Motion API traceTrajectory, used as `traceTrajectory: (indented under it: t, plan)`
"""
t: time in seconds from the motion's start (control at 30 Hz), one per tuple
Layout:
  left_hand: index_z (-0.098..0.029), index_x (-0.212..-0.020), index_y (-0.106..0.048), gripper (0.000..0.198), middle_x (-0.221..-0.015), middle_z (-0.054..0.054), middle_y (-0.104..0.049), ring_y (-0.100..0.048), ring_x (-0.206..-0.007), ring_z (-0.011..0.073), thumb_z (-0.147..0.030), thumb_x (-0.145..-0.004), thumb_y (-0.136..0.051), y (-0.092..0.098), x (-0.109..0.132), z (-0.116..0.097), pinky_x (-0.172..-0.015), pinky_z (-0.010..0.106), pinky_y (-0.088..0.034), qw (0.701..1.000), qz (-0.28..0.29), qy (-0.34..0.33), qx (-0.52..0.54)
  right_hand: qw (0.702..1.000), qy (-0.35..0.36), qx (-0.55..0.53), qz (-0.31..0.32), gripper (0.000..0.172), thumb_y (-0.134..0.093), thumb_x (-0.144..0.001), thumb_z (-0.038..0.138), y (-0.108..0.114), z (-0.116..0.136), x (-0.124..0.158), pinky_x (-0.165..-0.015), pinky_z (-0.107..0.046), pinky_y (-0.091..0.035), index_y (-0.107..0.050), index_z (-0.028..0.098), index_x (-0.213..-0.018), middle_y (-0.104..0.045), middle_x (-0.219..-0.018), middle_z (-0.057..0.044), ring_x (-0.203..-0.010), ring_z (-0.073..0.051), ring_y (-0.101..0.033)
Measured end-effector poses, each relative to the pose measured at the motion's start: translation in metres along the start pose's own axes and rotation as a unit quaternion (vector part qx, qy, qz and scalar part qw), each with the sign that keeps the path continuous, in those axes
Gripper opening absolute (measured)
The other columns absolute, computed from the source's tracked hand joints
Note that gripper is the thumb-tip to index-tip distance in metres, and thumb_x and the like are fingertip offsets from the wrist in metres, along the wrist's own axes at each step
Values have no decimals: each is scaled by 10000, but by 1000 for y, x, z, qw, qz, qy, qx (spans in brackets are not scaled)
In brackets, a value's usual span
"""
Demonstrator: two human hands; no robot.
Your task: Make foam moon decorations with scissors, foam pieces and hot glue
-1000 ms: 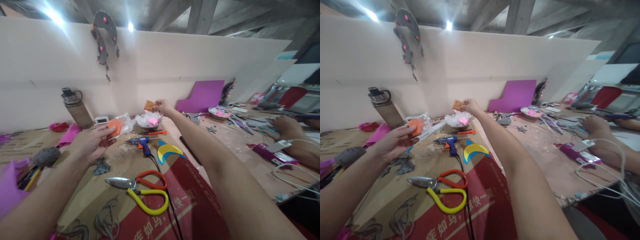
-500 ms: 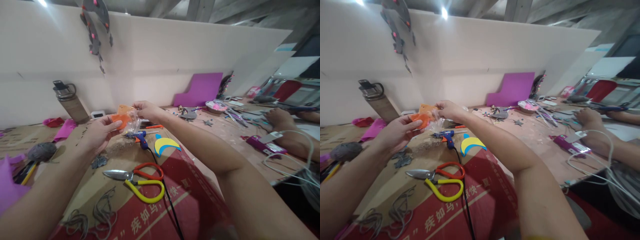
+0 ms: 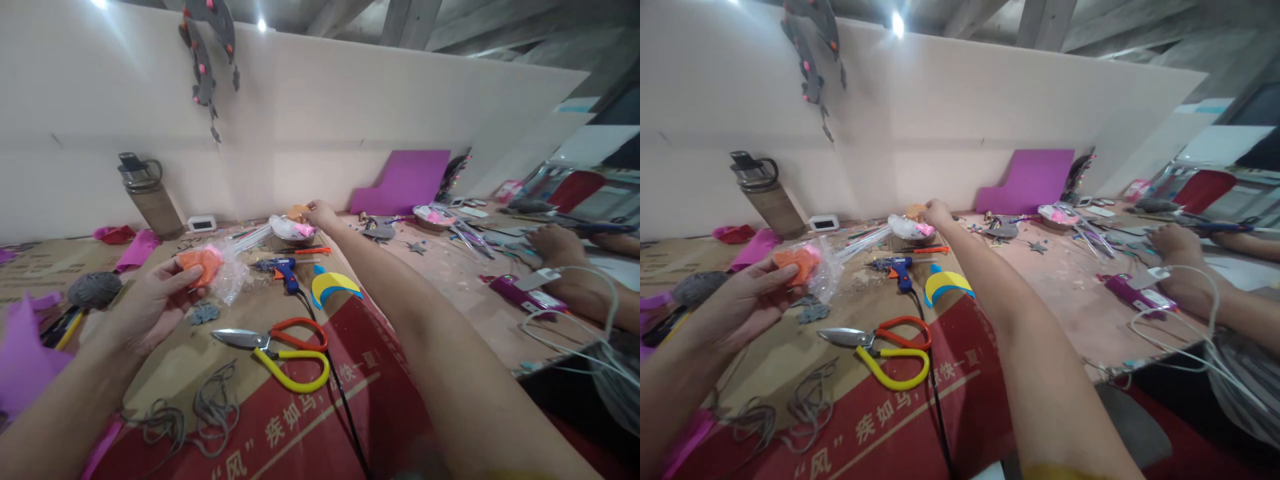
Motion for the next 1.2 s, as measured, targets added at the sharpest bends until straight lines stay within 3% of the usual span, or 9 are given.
traceTrajectory:
  t: [0.1, 0.17, 0.23, 0.33, 0.47, 0.57, 0.9, 1.07, 1.2]
  plan:
    - [-151, -776, -687, 217, -746, -6, -674, -577, -608, 78, -72, -605, -795, 18, 5, 2, -522, 146, -514, 999, -39, 3, 25, 995, 26, 74, -68, 331, -660, -803, 224, 10, -2, 15, -901, -332, -423, -604, 116, -1111, -590, -1199, -186, -1125, -261, -541]
    - [-155, -777, -686, 199, -764, -13, -679, -584, -623, 78, -59, -623, -769, 31, 7, 0, -531, 139, -518, 997, -71, -9, 33, 984, 93, 132, -78, 295, -611, -829, 240, 18, 0, 35, -874, -299, -413, -629, 138, -1105, -615, -1169, -151, -1078, -236, -554]
    - [-158, -793, -688, 198, -807, -15, -688, -592, -646, 81, -50, -637, -746, 41, 9, -4, -542, 141, -524, 995, -92, -24, 32, 972, 155, 176, 4, 178, -586, -826, 226, 18, 0, 59, -755, -247, -413, -687, 153, -952, -684, -946, -91, -871, -182, -601]
    - [-170, -772, -682, 185, -817, -23, -691, -581, -653, 77, -32, -655, -718, 49, 10, -9, -536, 138, -517, 992, -112, -41, 34, 942, 170, 265, 115, 119, -634, -787, 254, 10, -11, 93, -669, -250, -395, -722, 174, -798, -692, -787, -72, -752, -181, -606]
    - [-175, -729, -670, 183, -735, -30, -680, -575, -649, 74, -9, -659, -701, 48, 12, -9, -534, 128, -499, 993, -103, -42, 38, 903, 154, 364, 168, 242, -690, -762, 341, -10, -28, 110, -668, -290, -422, -733, 117, -843, -705, -847, -153, -789, -249, -635]
    - [-156, -733, -674, 169, -714, -18, -675, -584, -640, 79, -15, -647, -711, 48, 12, -5, -522, 130, -492, 995, -89, -39, 27, 895, 156, 384, 167, 279, -684, -769, 332, -22, -36, 107, -703, -306, -450, -729, 86, -892, -708, -885, -180, -828, -279, -647]
    - [-134, -790, -684, 181, -744, -3, -690, -587, -597, 72, -90, -642, -780, 51, 5, 7, -526, 144, -511, 998, -30, -46, -34, 905, 142, 381, 121, 226, -539, -827, 185, -31, -52, 112, -729, -291, -459, -720, 92, -924, -709, -947, -196, -857, -259, -657]
    - [-140, -785, -679, 166, -702, -12, -673, -592, -595, 80, -40, -666, -735, 48, 9, 5, -521, 147, -508, 998, -33, -50, -21, 925, 124, 352, 73, 244, -487, -819, 163, -22, -59, 107, -705, -277, -447, -718, 124, -889, -719, -903, -152, -814, -226, -654]
    - [-142, -781, -673, 143, -721, -11, -674, -579, -595, 72, -55, -681, -727, 47, 10, 3, -520, 147, -498, 998, -30, -55, -20, 976, 72, 203, 30, 199, -514, -795, 155, -7, -70, 101, -731, -265, -458, -710, 131, -824, -717, -874, -131, -848, -219, -645]
Point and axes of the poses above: each hand's wrist, its own x-axis away from the middle knuckle, its own y-axis out of the back of the hand, z = x × y, the point moved 5 cm from there along -x, towards the middle knuckle
